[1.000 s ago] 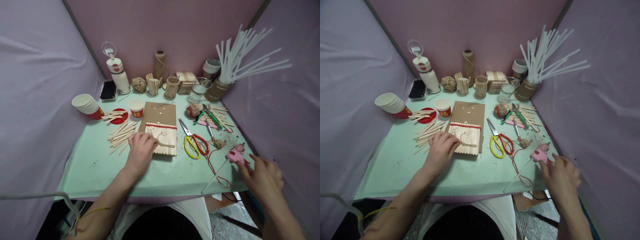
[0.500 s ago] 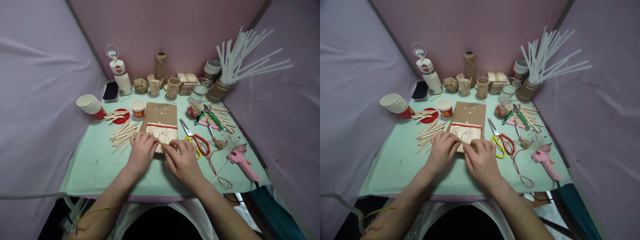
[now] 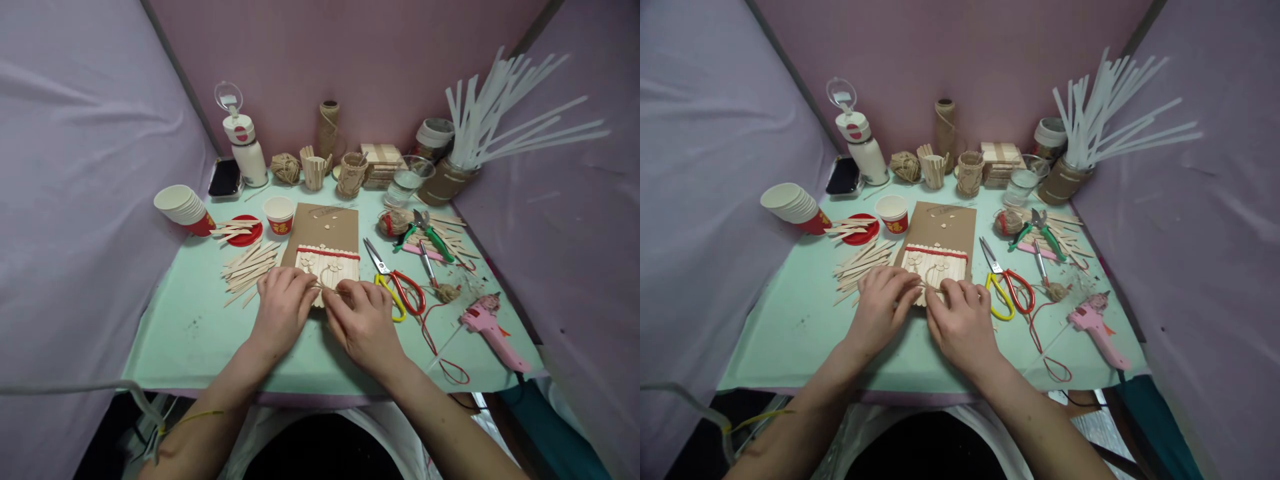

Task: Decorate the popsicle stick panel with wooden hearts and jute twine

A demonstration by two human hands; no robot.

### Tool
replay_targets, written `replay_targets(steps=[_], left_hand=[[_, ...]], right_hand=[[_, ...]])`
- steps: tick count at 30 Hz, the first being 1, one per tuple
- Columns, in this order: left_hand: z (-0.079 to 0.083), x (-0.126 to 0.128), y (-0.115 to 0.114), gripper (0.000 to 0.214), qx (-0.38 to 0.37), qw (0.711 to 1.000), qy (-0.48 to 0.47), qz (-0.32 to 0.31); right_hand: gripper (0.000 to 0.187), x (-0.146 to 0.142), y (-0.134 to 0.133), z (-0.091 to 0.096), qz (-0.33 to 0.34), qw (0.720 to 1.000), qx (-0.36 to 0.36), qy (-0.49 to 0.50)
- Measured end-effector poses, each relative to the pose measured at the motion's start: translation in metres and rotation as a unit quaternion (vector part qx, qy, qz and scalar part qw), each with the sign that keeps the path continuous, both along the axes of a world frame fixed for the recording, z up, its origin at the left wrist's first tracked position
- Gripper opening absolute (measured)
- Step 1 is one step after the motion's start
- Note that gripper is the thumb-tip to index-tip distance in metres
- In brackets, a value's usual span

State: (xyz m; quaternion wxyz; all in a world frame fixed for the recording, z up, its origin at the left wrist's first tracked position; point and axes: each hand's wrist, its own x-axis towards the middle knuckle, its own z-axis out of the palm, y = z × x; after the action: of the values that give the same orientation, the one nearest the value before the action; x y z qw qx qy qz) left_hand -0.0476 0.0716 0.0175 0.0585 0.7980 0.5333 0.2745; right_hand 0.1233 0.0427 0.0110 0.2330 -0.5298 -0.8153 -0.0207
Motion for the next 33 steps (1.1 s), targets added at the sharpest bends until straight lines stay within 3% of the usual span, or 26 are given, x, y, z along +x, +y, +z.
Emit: replay_targets(steps=[12, 33], left_hand=[[-0.017, -0.014, -0.019, 0.018, 0.038, 0.997, -0.054, 0.044], [-0.021, -0.014, -0.022, 0.021, 0.039, 0.996, -0.052, 0.055]], right_hand=[[0.026, 0.001, 0.003, 0.002, 0.015, 1.000, -0.013, 0.010], [0.024, -0.003, 0.004, 0.001, 0.018, 1.000, -0.012, 0.018]])
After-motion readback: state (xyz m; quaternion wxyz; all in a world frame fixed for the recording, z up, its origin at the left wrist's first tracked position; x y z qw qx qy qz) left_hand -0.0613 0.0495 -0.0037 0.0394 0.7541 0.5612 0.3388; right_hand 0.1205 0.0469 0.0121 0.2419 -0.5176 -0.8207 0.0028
